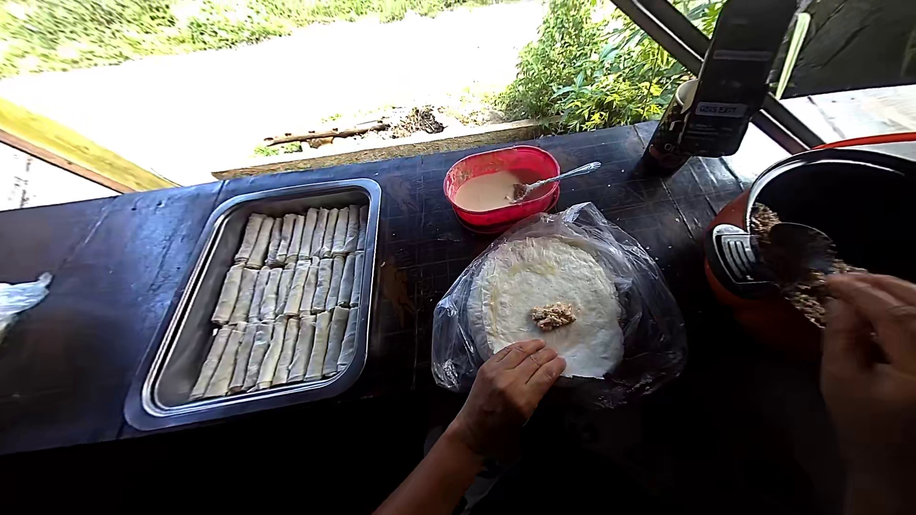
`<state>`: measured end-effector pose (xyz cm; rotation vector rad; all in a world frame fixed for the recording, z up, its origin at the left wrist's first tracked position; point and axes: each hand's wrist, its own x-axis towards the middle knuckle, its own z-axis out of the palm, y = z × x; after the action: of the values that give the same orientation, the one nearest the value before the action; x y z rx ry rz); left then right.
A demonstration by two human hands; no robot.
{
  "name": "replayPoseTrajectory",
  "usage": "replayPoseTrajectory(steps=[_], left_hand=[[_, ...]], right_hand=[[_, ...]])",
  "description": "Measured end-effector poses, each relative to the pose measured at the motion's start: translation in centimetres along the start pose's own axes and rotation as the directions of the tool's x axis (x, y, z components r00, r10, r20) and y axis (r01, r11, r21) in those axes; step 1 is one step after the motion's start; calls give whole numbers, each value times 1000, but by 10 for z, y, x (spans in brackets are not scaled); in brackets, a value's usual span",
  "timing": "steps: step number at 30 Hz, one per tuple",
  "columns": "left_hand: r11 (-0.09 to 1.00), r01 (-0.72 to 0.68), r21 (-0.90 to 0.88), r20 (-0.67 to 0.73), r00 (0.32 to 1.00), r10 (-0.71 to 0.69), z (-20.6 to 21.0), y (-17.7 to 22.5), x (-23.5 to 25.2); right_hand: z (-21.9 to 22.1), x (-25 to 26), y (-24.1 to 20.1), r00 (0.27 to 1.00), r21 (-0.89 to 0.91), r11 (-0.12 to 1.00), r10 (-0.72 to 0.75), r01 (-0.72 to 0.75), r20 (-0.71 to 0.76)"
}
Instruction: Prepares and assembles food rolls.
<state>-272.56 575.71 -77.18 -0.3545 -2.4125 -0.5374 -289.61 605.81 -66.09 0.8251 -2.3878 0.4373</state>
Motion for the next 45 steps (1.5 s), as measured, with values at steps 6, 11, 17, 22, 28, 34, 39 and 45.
replayPoseTrajectory(steps=[6,11,17,22,28,34,39,45], left_hand=[[989,123,-86,-23,992,-125,-14,-1,8],[964,267,-14,-49,962,-267,-15,-18,37],[957,250,151,86,961,-264,2,-60,64],[960,269,79,247,928,-280,-6,-61,57],[956,256,140,170,945,-278,-11,-46,49],[949,297,106,172,935,-312,-12,-21,30],[946,287,149,120,944,-306,-10,-5,17],[950,290,114,146,941,-305,-12,4,16]], right_hand=[[73,-29,-108,925,548,788,-374,279,68],[112,1,-125,954,590,784,-291,195,72],[139,37,-129,888,492,871,-224,-2,401],[152,26,-120,923,454,880,-281,139,263],[135,21,-127,928,445,871,-319,208,191],[133,-8,-136,884,432,839,-435,329,172],[129,-24,-136,877,381,826,-475,415,75],[122,-31,-118,903,451,830,-416,329,105]])
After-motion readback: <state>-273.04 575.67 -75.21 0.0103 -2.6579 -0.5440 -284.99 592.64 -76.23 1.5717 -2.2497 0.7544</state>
